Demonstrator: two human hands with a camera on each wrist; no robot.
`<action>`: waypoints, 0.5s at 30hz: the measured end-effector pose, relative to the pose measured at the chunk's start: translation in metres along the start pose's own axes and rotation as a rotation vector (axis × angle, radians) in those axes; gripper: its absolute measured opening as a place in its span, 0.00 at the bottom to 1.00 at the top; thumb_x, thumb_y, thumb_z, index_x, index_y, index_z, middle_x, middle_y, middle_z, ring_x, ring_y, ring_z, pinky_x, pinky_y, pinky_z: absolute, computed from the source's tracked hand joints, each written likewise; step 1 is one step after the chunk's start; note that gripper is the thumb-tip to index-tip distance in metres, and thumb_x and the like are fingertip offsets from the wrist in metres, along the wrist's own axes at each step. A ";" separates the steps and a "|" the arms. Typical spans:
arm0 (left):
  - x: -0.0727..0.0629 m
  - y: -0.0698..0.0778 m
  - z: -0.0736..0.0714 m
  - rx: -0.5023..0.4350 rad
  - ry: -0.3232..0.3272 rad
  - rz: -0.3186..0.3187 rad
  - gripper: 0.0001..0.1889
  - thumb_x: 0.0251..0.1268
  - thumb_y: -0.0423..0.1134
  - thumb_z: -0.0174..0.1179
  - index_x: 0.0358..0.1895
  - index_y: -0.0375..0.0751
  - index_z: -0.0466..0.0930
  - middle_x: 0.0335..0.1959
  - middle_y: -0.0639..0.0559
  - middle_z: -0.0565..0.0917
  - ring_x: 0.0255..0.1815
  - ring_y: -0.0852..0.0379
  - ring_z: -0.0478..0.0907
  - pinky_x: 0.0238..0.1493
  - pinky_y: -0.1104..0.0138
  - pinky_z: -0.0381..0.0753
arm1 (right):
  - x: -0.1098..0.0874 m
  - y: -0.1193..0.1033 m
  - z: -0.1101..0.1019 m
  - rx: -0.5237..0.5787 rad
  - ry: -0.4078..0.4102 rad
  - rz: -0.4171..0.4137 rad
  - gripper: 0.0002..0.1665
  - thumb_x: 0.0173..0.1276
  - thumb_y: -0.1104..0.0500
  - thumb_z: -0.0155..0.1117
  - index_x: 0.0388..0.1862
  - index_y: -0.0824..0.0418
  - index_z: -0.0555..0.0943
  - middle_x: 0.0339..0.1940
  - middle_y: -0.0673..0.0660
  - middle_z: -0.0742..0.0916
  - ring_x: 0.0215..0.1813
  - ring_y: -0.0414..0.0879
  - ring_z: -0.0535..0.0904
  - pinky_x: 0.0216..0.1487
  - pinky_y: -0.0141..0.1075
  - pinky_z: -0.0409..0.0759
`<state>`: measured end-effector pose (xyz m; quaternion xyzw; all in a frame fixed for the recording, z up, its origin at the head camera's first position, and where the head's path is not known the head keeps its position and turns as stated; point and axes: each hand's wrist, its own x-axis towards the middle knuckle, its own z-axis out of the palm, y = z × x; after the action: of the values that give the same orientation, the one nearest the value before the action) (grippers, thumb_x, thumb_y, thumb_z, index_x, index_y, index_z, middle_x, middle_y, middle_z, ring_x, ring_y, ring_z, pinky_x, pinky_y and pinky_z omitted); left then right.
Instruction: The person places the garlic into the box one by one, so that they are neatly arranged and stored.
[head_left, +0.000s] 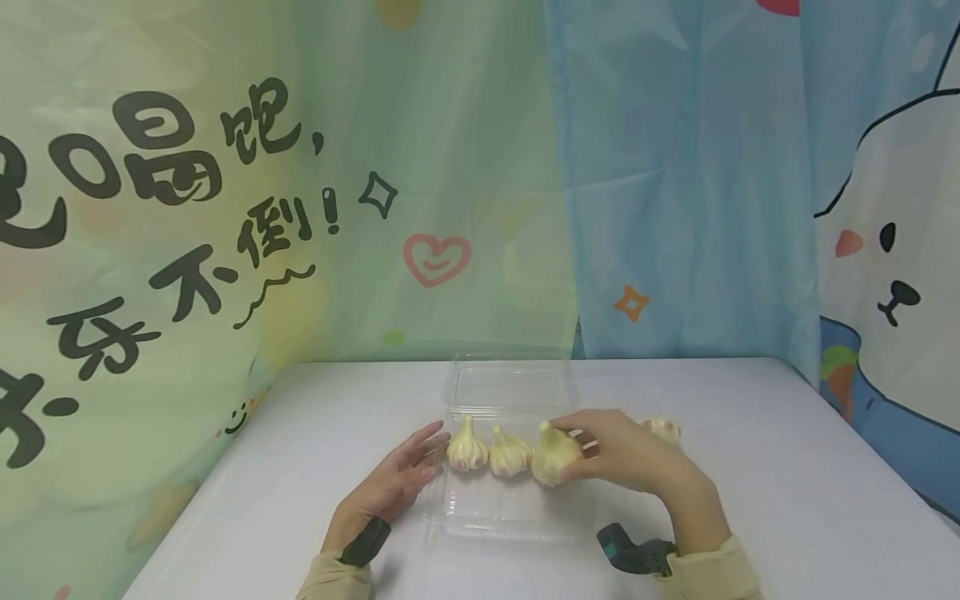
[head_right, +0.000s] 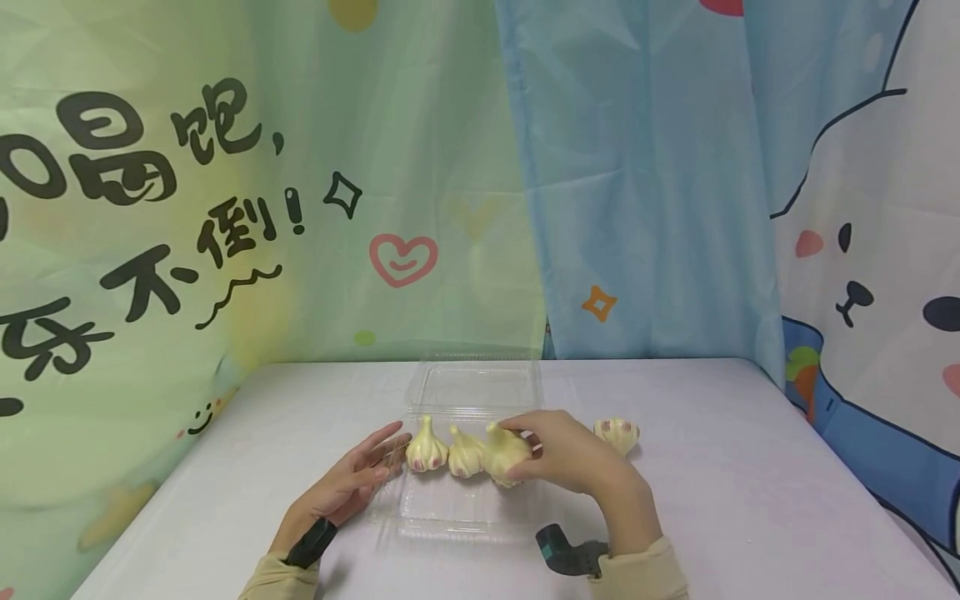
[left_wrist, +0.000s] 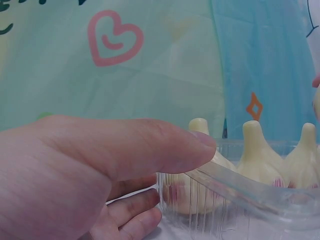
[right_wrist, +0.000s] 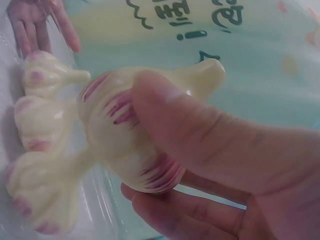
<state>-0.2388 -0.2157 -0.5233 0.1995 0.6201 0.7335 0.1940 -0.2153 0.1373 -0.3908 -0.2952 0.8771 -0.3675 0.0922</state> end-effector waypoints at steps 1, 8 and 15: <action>0.000 0.000 0.000 0.003 0.000 -0.001 0.39 0.67 0.26 0.49 0.76 0.42 0.40 0.77 0.38 0.44 0.78 0.40 0.41 0.76 0.57 0.46 | 0.001 -0.001 0.002 -0.003 -0.001 -0.010 0.36 0.54 0.53 0.73 0.62 0.62 0.75 0.61 0.62 0.80 0.55 0.57 0.80 0.49 0.41 0.83; -0.001 0.001 0.001 0.000 0.003 0.000 0.39 0.66 0.26 0.49 0.76 0.44 0.41 0.77 0.37 0.44 0.78 0.41 0.41 0.71 0.71 0.59 | 0.009 -0.006 0.014 -0.024 -0.022 -0.028 0.35 0.55 0.53 0.73 0.61 0.60 0.76 0.60 0.58 0.81 0.55 0.54 0.80 0.50 0.42 0.82; -0.001 0.001 0.001 -0.005 -0.001 0.006 0.39 0.66 0.27 0.51 0.76 0.42 0.40 0.77 0.37 0.44 0.78 0.41 0.42 0.69 0.73 0.60 | 0.017 -0.013 0.028 -0.058 -0.027 -0.085 0.32 0.55 0.57 0.72 0.61 0.59 0.76 0.54 0.54 0.81 0.53 0.50 0.78 0.47 0.33 0.82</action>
<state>-0.2376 -0.2151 -0.5219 0.2014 0.6174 0.7356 0.1926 -0.2124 0.1036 -0.4012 -0.3395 0.8728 -0.3414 0.0799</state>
